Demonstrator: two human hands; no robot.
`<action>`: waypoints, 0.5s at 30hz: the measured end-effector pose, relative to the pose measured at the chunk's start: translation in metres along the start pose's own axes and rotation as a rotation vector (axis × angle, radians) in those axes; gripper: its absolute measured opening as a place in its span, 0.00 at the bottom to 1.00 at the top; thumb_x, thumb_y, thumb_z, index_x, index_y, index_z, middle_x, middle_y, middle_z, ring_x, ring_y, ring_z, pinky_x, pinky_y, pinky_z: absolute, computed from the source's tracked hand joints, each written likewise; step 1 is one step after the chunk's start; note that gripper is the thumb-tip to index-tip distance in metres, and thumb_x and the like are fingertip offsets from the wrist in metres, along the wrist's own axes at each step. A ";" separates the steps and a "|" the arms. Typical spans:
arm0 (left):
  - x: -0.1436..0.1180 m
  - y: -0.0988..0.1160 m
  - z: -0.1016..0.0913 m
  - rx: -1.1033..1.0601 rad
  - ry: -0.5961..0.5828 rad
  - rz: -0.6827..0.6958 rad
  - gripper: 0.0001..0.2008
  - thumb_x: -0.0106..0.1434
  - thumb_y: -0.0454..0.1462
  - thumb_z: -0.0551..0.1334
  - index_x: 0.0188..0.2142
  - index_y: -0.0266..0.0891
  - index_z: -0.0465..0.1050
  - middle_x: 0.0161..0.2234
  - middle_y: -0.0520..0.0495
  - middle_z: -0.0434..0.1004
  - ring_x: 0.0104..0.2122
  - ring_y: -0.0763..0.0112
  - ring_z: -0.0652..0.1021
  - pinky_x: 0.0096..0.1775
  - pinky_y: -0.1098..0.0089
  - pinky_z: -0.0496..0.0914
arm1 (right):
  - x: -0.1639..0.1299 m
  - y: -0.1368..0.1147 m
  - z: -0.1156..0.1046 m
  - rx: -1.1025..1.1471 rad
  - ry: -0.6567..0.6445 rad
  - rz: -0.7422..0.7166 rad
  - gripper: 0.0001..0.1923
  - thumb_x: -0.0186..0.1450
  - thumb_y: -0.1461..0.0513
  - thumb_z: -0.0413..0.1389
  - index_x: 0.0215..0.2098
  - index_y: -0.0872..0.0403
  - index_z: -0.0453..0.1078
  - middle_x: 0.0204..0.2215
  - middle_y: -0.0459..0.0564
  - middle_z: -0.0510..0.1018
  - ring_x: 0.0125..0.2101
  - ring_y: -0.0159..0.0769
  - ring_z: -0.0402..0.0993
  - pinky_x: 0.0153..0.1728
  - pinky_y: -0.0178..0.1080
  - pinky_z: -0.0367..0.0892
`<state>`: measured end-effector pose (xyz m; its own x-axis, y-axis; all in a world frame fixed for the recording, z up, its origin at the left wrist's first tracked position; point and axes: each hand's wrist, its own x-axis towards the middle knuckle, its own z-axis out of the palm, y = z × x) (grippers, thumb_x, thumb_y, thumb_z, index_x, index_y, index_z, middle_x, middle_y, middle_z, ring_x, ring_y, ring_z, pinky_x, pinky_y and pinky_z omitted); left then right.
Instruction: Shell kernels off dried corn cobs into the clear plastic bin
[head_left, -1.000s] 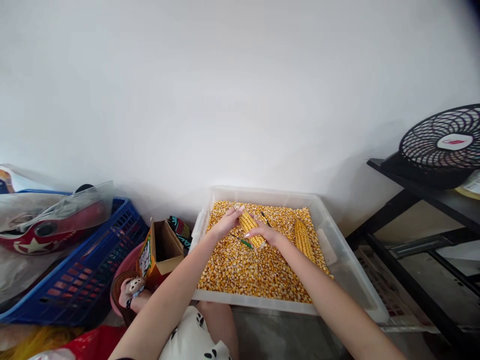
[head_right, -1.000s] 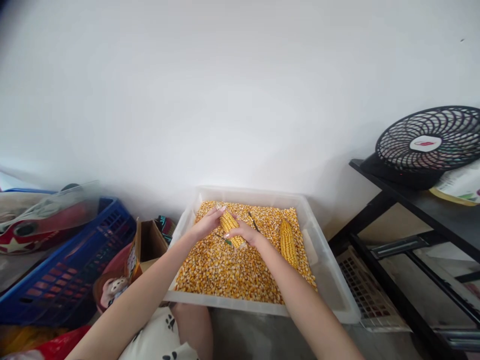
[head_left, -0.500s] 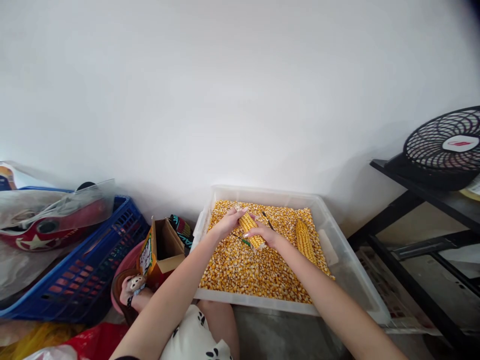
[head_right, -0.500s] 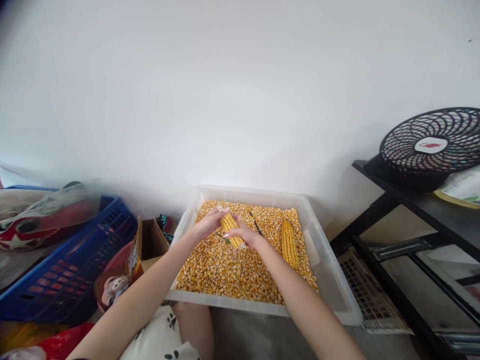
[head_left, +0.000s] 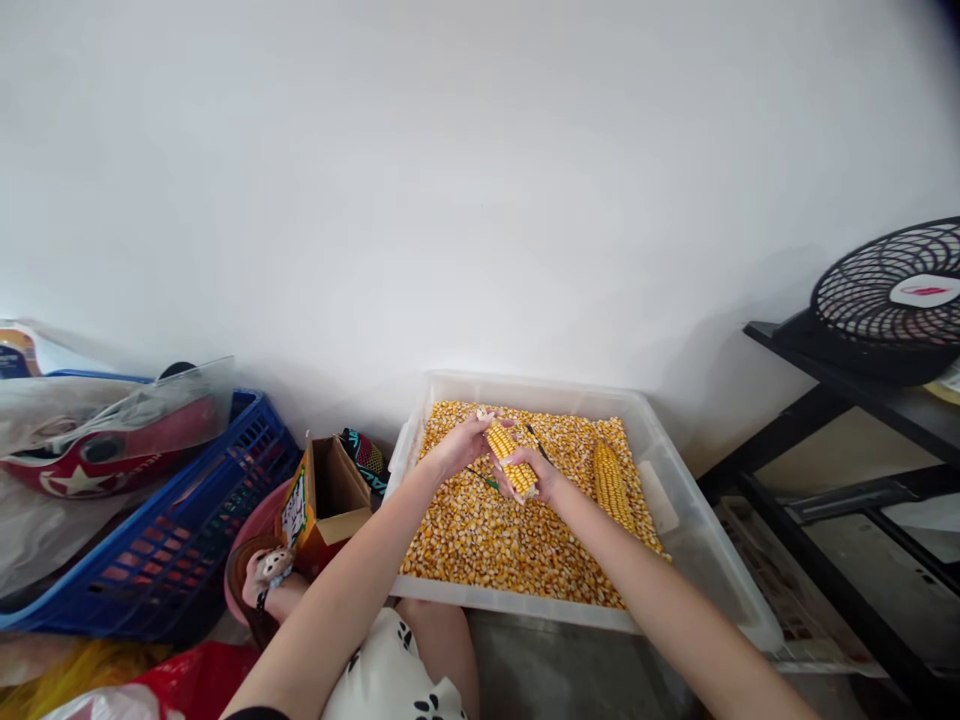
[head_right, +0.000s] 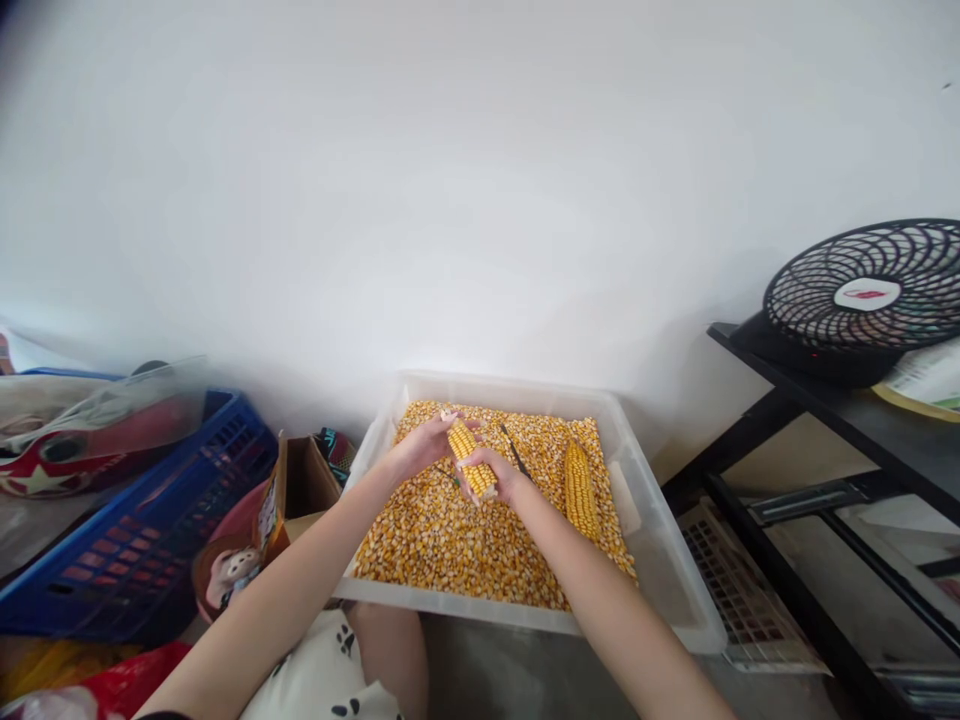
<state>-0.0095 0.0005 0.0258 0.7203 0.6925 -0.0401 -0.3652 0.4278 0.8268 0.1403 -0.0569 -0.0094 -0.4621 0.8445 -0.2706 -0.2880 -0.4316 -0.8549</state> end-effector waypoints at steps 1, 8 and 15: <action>0.001 0.000 0.001 0.001 0.023 -0.003 0.18 0.56 0.47 0.63 0.39 0.36 0.67 0.42 0.38 0.76 0.42 0.58 0.76 0.39 0.63 0.69 | 0.000 -0.001 0.001 0.002 0.000 -0.003 0.12 0.45 0.56 0.52 0.27 0.54 0.62 0.10 0.41 0.65 0.10 0.28 0.58 0.12 0.32 0.55; -0.001 -0.004 0.008 0.089 0.145 0.011 0.14 0.56 0.40 0.64 0.38 0.35 0.65 0.36 0.38 0.78 0.39 0.60 0.78 0.42 0.63 0.69 | 0.001 -0.004 0.002 -0.111 0.116 0.056 0.10 0.46 0.60 0.53 0.27 0.55 0.64 0.12 0.44 0.69 0.13 0.29 0.62 0.13 0.32 0.59; -0.003 -0.001 0.001 -0.029 0.008 -0.007 0.14 0.57 0.37 0.64 0.41 0.36 0.65 0.42 0.37 0.76 0.45 0.58 0.76 0.48 0.59 0.66 | -0.004 -0.006 -0.005 -0.125 0.092 0.068 0.16 0.45 0.57 0.54 0.32 0.56 0.65 0.14 0.44 0.71 0.12 0.30 0.63 0.12 0.32 0.59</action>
<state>-0.0104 -0.0025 0.0258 0.7184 0.6938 -0.0502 -0.3770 0.4490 0.8101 0.1481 -0.0560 -0.0059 -0.3972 0.8423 -0.3644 -0.1495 -0.4512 -0.8798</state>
